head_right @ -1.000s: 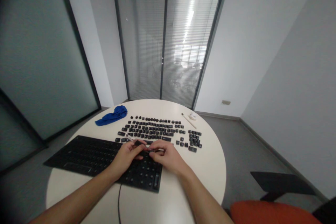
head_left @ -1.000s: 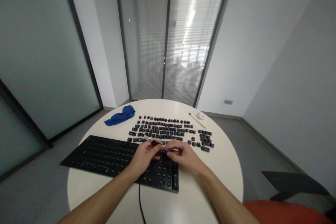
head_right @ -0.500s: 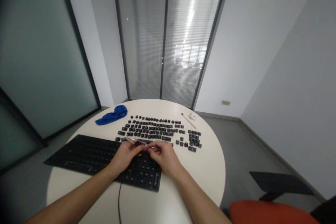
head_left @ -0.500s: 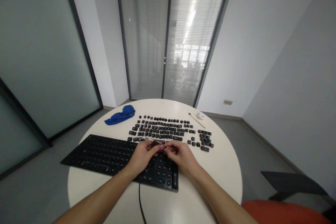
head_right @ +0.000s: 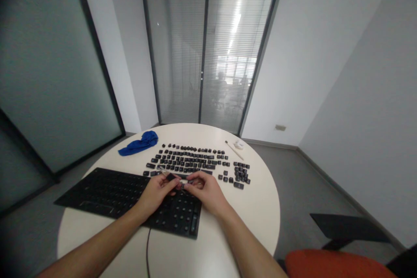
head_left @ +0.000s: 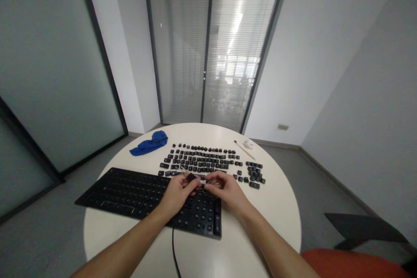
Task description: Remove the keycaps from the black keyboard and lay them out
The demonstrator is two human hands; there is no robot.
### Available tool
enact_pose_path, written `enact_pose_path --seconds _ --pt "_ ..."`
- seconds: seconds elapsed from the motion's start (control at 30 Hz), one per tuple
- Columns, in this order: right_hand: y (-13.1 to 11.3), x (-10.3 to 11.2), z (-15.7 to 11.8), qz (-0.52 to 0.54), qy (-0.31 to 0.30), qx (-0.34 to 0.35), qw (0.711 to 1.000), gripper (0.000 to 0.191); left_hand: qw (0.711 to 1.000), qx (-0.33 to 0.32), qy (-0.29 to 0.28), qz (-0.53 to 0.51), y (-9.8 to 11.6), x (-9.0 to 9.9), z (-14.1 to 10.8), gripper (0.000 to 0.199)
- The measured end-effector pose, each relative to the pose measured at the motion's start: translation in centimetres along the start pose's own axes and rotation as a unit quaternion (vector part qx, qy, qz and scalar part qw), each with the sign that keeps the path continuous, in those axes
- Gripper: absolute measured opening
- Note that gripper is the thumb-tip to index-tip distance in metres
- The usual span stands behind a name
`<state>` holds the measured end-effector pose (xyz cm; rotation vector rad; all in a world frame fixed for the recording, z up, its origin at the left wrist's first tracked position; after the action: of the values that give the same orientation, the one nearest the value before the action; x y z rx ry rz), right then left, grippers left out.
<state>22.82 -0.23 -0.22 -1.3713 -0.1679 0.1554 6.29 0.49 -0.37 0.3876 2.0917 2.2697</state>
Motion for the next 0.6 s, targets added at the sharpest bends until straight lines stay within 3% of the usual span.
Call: enact_pose_path --seconds 0.17,0.37,0.5,0.6 --pt "0.0 1.8 0.2 0.024 0.021 0.017 0.999 0.034 1.0 -0.003 0.006 0.01 -0.1 0.4 0.2 0.037" --pt "0.1 2.0 0.1 0.068 0.012 0.009 0.998 0.036 0.999 -0.039 -0.011 0.03 0.2 0.1 0.1 0.032" --pt "-1.6 2.9 0.0 -0.048 0.018 0.059 0.997 0.026 0.997 -0.058 -0.031 0.035 0.6 -0.4 -0.2 0.031" --pt "-3.2 5.1 -0.4 -0.13 0.052 0.066 0.988 0.022 0.997 -0.057 -0.045 0.035 0.5 -0.6 -0.2 0.03"
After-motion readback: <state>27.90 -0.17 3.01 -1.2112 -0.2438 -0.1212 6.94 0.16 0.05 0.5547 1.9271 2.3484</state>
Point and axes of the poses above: each hand's wrist, its own z-axis towards the middle knuckle, its own x-axis out of the back of the hand, y = z × x, the point moved 6 cm from there along z, towards the middle knuckle, and after that the axes turned 11 degrees about z, right-handed, at the moved point
